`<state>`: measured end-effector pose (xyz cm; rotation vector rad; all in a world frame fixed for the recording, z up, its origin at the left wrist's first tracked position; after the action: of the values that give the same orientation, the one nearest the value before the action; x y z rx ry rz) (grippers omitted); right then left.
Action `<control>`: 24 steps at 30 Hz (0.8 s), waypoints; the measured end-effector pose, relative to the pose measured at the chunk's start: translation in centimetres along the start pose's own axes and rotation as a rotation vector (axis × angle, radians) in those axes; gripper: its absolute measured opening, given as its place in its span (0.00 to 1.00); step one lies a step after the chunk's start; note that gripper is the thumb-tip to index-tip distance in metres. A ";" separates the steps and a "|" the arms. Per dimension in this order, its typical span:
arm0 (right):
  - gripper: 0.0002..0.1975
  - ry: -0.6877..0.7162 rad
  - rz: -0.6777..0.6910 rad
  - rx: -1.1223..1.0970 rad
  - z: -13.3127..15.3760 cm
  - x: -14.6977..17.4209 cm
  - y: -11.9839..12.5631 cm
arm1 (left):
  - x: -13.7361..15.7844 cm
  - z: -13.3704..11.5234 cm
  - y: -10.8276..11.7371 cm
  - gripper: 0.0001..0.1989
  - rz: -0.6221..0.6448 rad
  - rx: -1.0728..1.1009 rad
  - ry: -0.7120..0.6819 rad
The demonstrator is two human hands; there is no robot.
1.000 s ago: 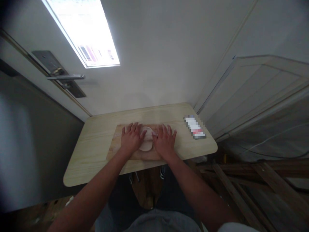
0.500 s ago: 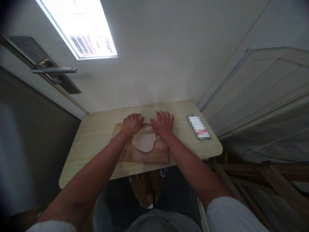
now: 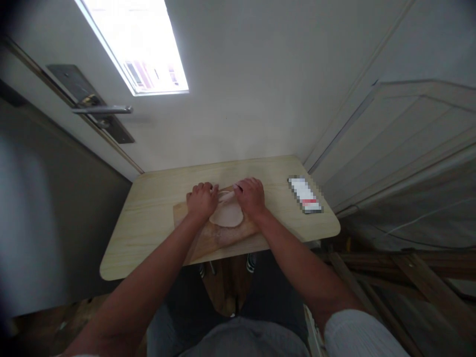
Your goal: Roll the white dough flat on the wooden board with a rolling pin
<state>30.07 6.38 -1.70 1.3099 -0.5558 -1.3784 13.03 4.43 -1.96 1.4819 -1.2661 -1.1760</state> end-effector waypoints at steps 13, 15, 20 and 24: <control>0.15 -0.135 -0.021 0.168 0.3 6.6 1.9 | 3.7 0.2 1.2 0.19 -0.021 0.044 -0.153; 0.15 -0.160 0.006 0.180 0.6 6.5 1.9 | 3.5 0.1 1.1 0.19 -0.024 0.030 -0.170; 0.16 -0.177 0.010 0.248 1.2 5.5 2.0 | 1.7 -0.2 1.3 0.18 -0.065 0.005 -0.188; 0.19 -0.181 0.007 0.257 0.8 4.5 1.7 | -0.2 -0.4 1.0 0.19 -0.034 0.006 -0.205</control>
<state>30.92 1.56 -1.74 1.3910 -0.8832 -1.4637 13.19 4.52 -0.88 1.4205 -1.3856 -1.3758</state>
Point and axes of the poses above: each hand's wrist, its own x-axis away from the middle knuckle, its own y-axis out of the back of the hand, z = x × y, the point moved 5 cm from there along -x, towards the middle knuckle, and after that the axes turned 2 degrees about x, right-handed, at the moved point
